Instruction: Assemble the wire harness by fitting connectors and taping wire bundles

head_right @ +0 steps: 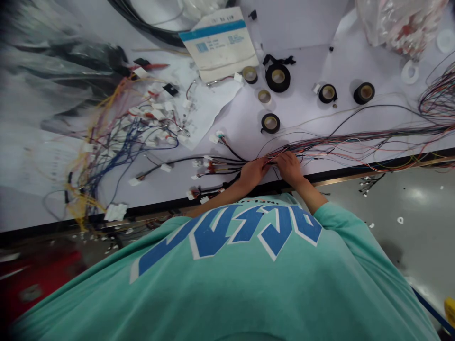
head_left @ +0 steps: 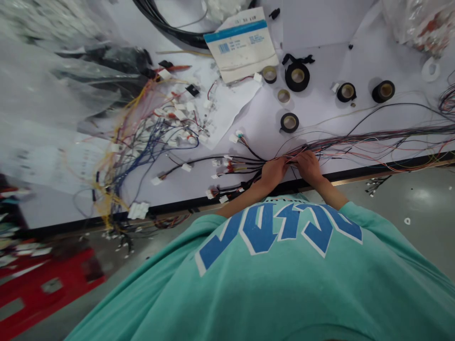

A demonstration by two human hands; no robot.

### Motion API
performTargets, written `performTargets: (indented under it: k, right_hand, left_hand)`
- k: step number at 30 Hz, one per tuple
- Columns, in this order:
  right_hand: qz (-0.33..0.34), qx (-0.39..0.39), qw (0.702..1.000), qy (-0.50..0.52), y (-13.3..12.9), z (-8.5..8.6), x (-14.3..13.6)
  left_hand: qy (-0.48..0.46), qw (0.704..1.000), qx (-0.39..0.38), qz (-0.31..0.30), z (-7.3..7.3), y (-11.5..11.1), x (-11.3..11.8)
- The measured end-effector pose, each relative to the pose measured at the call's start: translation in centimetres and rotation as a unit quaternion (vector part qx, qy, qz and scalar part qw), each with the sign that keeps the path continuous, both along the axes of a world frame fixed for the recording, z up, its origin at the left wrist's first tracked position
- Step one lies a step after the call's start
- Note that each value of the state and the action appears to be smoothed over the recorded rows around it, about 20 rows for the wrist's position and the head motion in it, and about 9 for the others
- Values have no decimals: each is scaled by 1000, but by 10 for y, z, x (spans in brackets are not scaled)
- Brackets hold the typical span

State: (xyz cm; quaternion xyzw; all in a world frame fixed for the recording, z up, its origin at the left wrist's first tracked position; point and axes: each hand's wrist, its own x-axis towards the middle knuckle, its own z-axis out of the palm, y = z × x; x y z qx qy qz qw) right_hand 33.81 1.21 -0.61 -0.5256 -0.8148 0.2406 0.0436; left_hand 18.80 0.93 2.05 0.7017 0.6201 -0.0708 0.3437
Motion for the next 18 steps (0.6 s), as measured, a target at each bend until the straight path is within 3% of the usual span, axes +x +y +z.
performTargets:
  k: [13, 18]
  right_hand:
    - [0, -114, 987, -113, 7, 32, -16]
    - [-34, -127, 987, -94, 7, 33, -18]
  left_hand:
    - [30, 999, 27, -22, -17, -11, 0]
    - [8, 1000, 27, -14, -19, -11, -4]
